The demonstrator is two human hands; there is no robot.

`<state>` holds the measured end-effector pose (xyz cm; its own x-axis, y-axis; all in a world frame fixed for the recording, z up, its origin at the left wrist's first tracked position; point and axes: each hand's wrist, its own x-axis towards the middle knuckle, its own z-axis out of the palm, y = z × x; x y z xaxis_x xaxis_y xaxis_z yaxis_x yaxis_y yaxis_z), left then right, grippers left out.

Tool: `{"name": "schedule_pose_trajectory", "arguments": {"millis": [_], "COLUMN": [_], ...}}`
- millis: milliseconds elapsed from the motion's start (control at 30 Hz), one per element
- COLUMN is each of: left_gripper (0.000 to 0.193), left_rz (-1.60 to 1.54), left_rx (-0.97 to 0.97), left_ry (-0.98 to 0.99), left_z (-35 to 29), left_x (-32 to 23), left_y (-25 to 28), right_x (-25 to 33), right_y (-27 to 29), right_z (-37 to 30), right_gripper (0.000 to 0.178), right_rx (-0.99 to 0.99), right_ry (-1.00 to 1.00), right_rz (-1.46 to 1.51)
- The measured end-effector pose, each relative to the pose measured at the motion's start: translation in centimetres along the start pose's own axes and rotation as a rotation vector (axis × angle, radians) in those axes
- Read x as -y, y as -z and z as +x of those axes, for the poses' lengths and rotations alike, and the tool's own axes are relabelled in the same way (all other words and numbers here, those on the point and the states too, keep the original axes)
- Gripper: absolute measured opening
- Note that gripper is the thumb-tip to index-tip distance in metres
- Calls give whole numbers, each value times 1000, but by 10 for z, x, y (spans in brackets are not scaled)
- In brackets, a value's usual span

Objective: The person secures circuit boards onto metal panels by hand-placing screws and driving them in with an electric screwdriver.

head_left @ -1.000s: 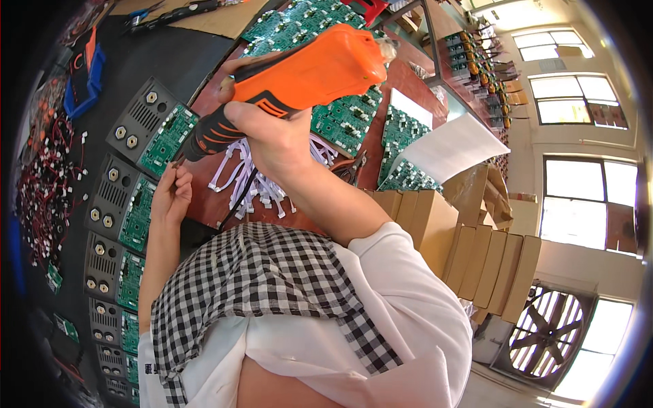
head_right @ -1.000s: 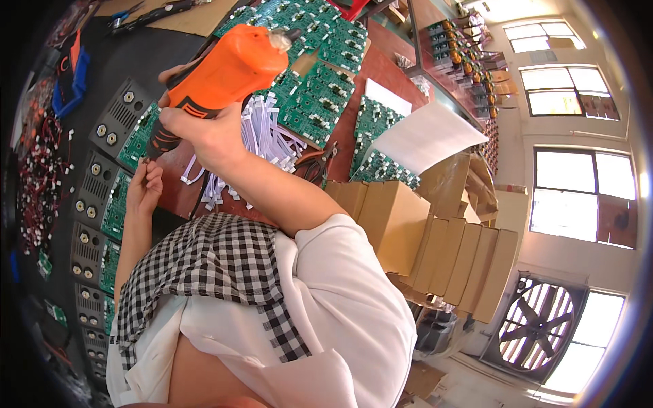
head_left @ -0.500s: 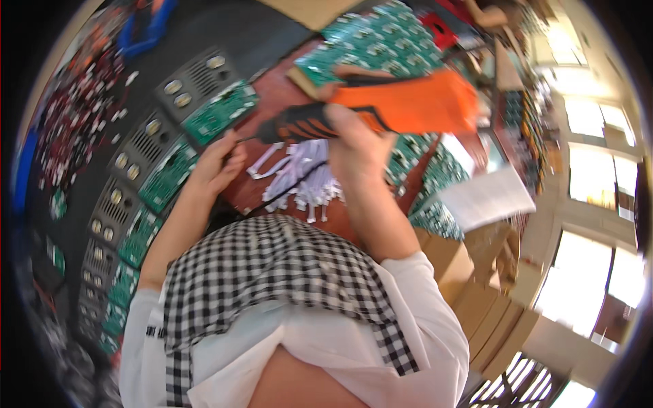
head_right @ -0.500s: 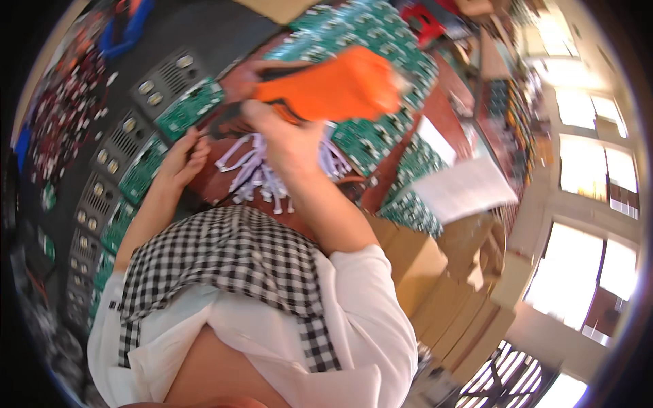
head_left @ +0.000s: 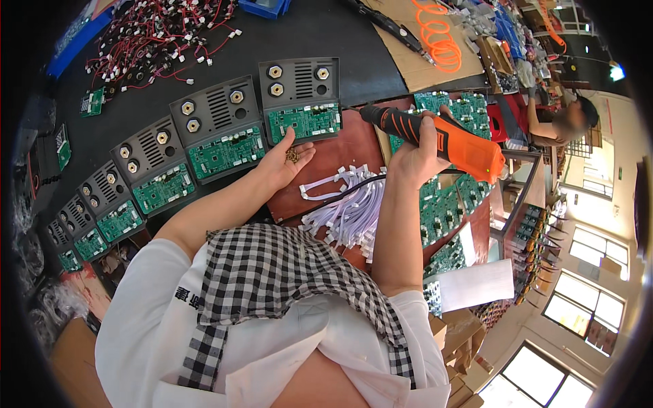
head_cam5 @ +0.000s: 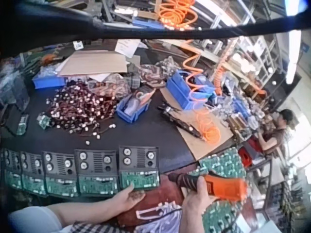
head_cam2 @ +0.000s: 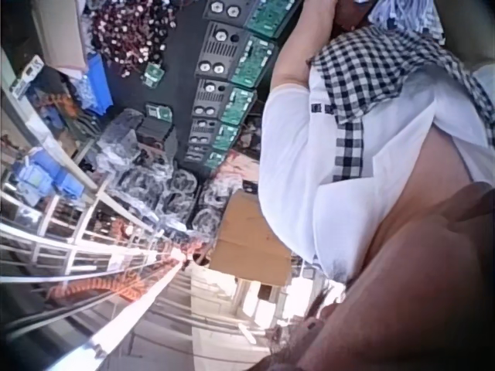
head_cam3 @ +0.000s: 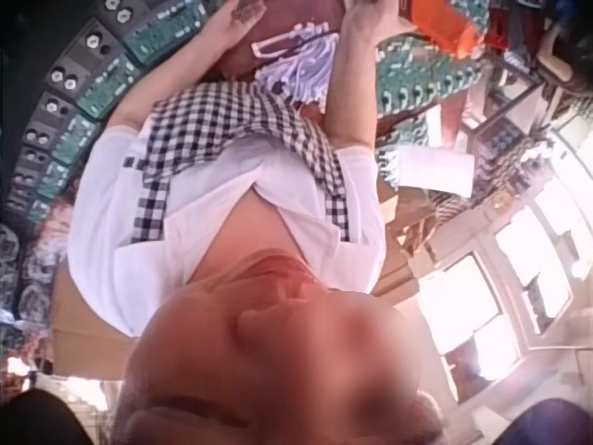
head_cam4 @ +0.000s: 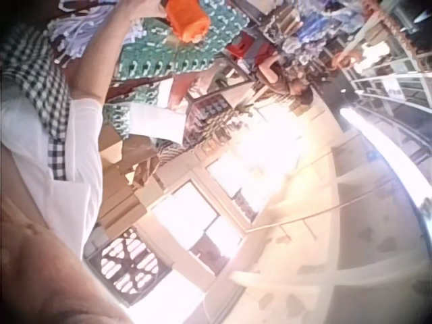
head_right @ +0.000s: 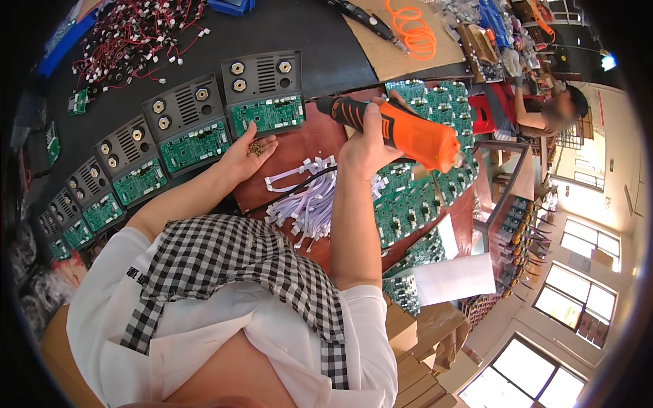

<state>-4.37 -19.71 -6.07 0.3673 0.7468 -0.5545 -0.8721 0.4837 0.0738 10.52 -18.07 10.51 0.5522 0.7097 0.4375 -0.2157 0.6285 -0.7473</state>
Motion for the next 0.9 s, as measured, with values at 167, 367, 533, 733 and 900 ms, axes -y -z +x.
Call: {"name": "schedule_pose_trajectory", "arguments": {"millis": [167,367,533,733,900], "left_gripper": [28,28,31,30,34], "left_rz": [16,13,20,11,62], "left_rx": [-32,-18,6,30,72], "left_ry": [-25,-43,-78,-105,-90], "left_z": [-4,11,11,6,-4], "left_x": [0,-5,-4,-3,-3], "left_y": [-2,-4,-5,2,12], "right_x": [-3,-22,-27,-23,-16], "right_y": [-5,-6,-30,-33,-40], "right_z": [0,2,3,12,-3], "right_gripper": [37,38,34,27,26], "right_rx": [25,358,309,292,235], "right_ry": [-25,117,16,-21,-14], "right_rz": [-29,-220,-195,-243,-275]}}
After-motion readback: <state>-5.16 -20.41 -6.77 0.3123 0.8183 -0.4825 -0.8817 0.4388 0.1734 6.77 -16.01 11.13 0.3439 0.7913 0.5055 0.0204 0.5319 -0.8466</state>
